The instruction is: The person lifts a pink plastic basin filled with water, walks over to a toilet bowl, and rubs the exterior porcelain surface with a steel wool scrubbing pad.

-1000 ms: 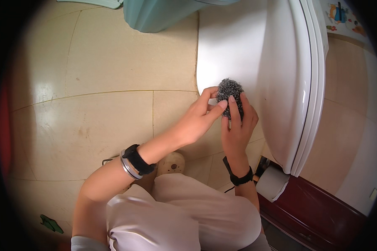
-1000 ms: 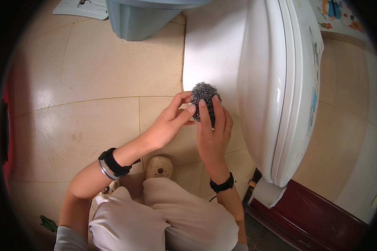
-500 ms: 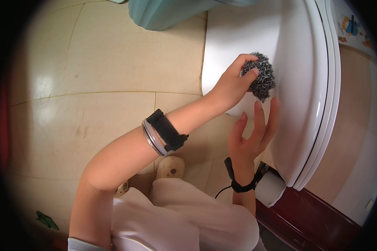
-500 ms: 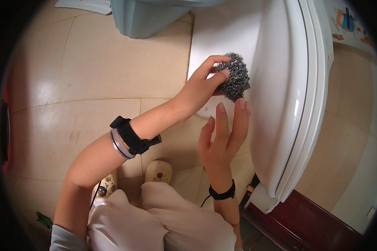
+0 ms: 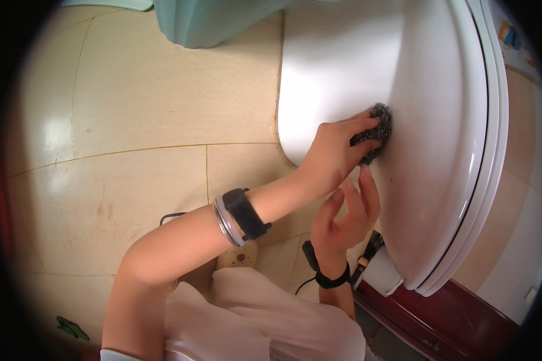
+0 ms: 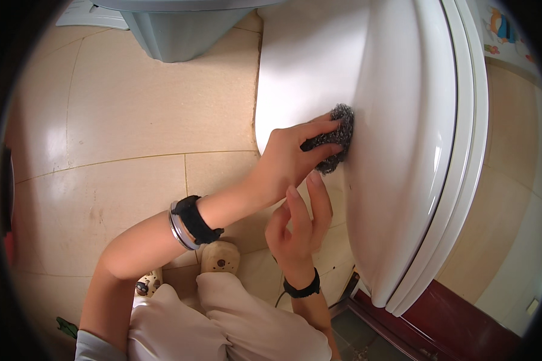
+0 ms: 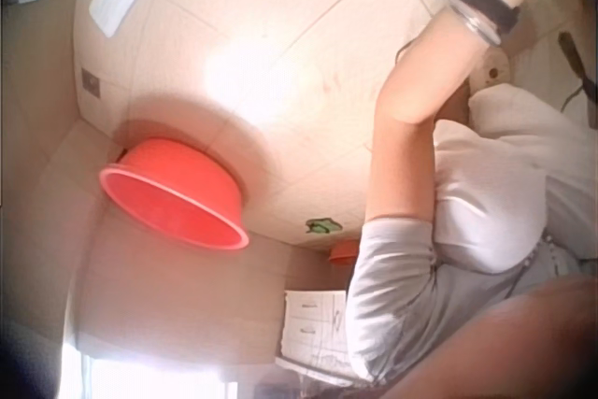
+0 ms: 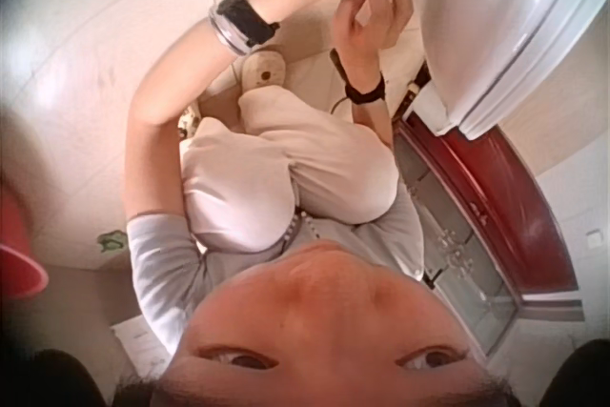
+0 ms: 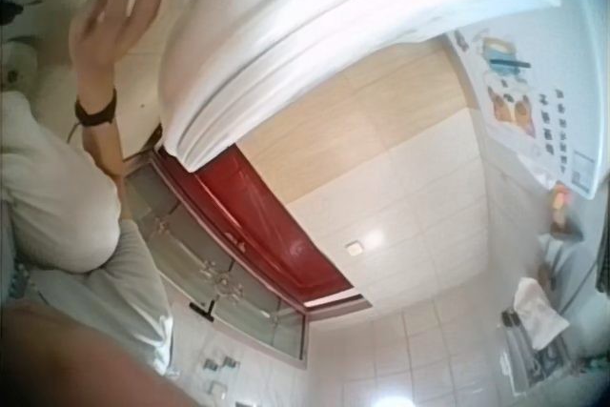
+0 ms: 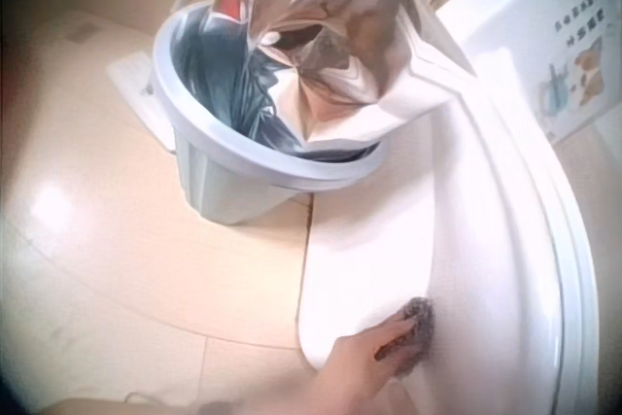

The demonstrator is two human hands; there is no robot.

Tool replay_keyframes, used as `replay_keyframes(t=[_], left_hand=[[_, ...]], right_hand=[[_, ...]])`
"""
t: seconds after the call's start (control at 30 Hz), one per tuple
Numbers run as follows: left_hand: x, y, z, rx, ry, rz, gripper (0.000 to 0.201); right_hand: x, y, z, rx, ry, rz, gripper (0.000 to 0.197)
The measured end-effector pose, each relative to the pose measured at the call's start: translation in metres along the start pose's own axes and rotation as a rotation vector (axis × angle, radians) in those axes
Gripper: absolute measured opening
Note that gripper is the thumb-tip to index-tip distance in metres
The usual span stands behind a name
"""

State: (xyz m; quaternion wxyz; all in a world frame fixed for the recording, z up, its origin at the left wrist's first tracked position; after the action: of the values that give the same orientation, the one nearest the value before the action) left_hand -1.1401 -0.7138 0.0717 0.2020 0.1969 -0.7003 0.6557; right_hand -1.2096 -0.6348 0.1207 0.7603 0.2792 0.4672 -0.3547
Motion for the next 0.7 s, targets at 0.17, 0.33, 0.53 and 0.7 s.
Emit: replay_keyframes(t=[0.17,0.33,0.53,0.7], left_hand=[[0.002,-0.024,0.01,0.098,-0.101,-0.105,0.032],[0.006,-0.018,0.003,0.018,-0.109,-0.087,0.029],[0.008,-0.022,0.002,0.296,-0.179,0.03,0.027],[0.011,-0.017,0.0,0.055,-0.146,-0.005,0.03]], right_hand=[[-0.008,-0.005,-0.005,0.004,-0.077,0.033,0.039],[-0.004,-0.005,-0.009,0.019,0.007,0.123,0.035],[-0.005,-0.018,-0.019,0.112,-0.107,0.086,0.025],[0.008,-0.024,-0.02,0.206,-0.107,0.249,0.021]])
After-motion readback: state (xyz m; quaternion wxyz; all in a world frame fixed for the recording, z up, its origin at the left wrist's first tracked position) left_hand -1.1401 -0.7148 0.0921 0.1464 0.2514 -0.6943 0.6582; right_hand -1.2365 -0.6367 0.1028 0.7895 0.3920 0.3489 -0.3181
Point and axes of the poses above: each hand's wrist, its own z-axis towards the middle knuckle, its own x-axis out of the palm, y = z × x, the point moved 3 cm from there along z, towards the middle knuckle, and after that the axes turned 4 degrees about y, right-handed, at the moved point
